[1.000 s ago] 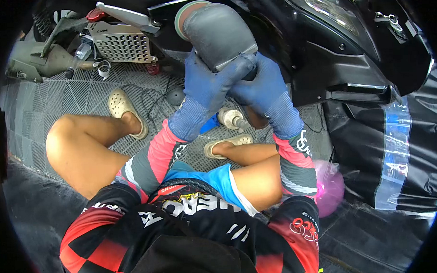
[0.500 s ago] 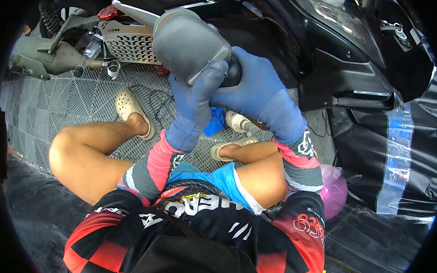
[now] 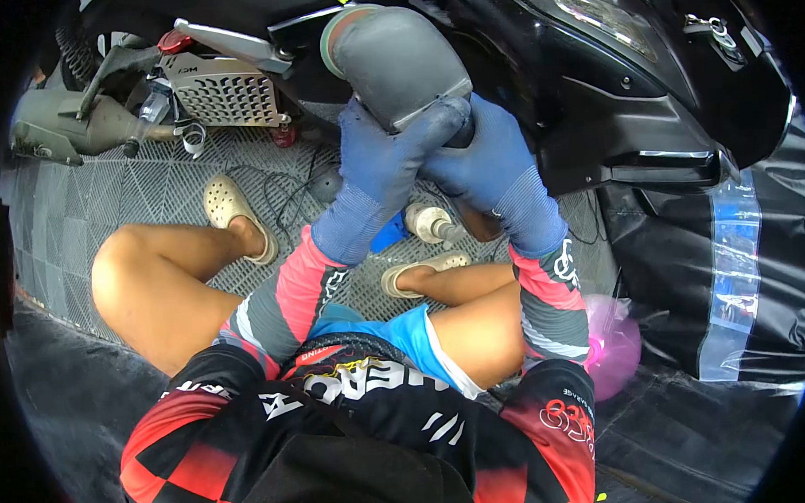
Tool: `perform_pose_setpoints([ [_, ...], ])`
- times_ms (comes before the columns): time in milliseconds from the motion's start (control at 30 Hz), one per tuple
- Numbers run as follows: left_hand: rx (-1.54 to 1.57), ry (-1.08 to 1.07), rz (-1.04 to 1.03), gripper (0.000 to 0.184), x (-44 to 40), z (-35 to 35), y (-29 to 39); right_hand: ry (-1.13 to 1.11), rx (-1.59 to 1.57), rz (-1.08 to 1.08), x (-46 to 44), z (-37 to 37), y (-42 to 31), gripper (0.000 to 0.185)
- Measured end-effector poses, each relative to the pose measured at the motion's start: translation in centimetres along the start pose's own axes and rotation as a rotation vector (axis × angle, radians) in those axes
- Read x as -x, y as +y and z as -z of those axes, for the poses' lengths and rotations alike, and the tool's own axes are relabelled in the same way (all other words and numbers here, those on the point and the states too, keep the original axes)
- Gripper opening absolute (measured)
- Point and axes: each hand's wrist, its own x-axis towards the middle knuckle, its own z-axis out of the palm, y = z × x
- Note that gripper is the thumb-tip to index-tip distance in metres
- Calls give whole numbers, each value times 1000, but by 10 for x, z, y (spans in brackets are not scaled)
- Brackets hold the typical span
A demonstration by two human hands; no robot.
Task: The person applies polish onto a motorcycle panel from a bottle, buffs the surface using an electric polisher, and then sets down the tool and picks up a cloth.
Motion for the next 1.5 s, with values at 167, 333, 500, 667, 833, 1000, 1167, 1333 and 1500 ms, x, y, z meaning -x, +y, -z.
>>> perform_pose_setpoints([
  [167,-75,-50,39,73,-4,-13,-1,96,-13,22,5,5,23,49],
  [333,-87,-115,105,82,-4,-18,-20,155,-140,46,9,3,50,47],
  [500,-93,-100,84,81,2,-8,-29,112,-114,58,9,-5,57,53],
  [667,7,-38,7,69,13,15,-27,93,8,148,3,-22,37,60],
  [833,236,-53,-82,69,20,30,-39,132,278,270,-4,-28,29,72],
  [1000,113,-75,0,65,18,28,-68,172,500,326,-7,-6,38,74],
  [1167,-86,-244,62,70,-3,4,-99,250,646,283,-6,26,70,64],
  [1333,-186,-450,193,84,-15,-26,-122,335,660,256,2,50,101,66],
  [1500,-124,-505,201,89,-15,-32,-148,332,751,253,4,59,113,70],
])
